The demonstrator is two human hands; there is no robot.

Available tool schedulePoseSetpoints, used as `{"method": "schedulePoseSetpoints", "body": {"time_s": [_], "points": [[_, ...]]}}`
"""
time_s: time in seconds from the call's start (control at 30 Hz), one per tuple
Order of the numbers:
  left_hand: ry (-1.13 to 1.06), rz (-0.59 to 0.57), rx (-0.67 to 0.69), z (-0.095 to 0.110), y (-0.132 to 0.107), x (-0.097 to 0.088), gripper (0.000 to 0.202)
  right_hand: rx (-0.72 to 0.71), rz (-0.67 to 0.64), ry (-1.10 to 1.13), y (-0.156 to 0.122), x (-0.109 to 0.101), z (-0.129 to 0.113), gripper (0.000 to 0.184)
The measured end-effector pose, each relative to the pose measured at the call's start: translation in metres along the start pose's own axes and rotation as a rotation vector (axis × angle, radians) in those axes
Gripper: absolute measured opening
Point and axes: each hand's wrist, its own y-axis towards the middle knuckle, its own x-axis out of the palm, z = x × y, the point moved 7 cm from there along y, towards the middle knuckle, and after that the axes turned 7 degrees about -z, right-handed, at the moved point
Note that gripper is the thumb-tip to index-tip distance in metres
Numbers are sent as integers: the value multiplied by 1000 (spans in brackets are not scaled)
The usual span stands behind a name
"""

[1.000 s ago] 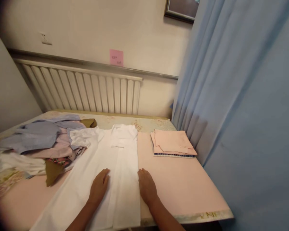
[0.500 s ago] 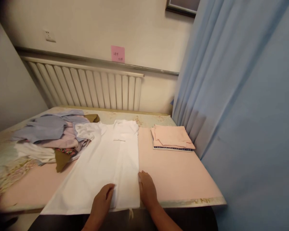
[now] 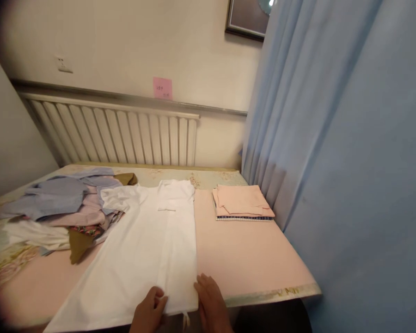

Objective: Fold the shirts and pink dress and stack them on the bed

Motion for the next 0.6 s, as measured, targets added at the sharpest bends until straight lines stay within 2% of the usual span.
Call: {"method": "schedulePoseSetpoints", "body": {"time_s": [0.1, 0.2, 0.37, 0.53, 0.6], "points": [[-89, -19, 9, -1, 4, 6, 8, -47, -6, -38, -4, -1, -6, 66], [-85, 19, 42, 4, 5, 4, 9, -26, 12, -51, 3, -7, -10, 53], [19, 89, 75, 8, 2, -5, 16, 6, 48, 36, 21, -24, -23, 25], [190, 13, 109, 3, 0, -8, 25, -89, 44, 78, 27, -29, -35, 13], [289, 102, 178, 8, -1, -15, 30, -128, 6, 113, 28, -26, -37, 8]]}}
